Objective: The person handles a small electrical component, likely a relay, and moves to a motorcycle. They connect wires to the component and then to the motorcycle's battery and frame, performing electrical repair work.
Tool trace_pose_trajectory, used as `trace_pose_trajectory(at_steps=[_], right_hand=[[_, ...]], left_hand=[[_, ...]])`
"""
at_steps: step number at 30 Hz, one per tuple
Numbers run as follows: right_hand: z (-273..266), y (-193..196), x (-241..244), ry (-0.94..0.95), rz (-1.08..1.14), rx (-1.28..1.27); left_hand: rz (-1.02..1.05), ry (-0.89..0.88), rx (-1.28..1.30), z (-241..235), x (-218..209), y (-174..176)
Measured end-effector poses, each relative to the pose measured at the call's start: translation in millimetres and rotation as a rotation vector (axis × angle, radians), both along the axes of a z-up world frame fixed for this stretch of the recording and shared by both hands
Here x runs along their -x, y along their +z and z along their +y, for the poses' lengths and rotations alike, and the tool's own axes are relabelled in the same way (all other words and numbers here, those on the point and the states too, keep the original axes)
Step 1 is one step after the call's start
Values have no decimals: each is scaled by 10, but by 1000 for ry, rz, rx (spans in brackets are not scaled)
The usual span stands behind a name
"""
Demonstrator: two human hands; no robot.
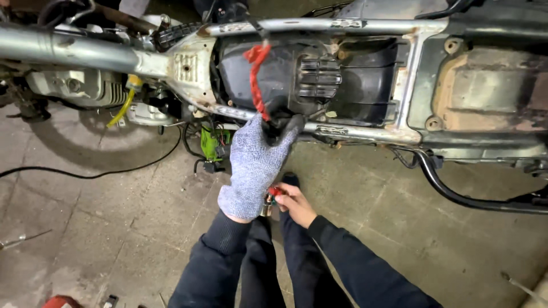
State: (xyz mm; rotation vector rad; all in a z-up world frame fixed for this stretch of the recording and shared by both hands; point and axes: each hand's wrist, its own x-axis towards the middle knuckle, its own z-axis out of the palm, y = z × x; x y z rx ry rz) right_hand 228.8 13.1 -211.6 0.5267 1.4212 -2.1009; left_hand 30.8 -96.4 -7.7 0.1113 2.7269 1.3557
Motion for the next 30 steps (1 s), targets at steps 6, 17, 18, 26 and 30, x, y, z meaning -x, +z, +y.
trace_pose_trajectory(at_steps=[6,17,18,26,30], right_hand=[[69,-337,-140,14,-33,31],[83,-430,-137,-35,-94,-12],[59,-395,-123,-61,-137,9],[63,-451,-155,23,-47,-59],[106,-750,-316,-44,-118,-2]], left_hand=[[-101,21,-182,-157,108,215],[-317,216,-577,-428,3,-426],[-417,243,-692,-380,-8,-456],[-191,124,-536,-105,44,-236],[-286,233,-584,-375,-120,-205]])
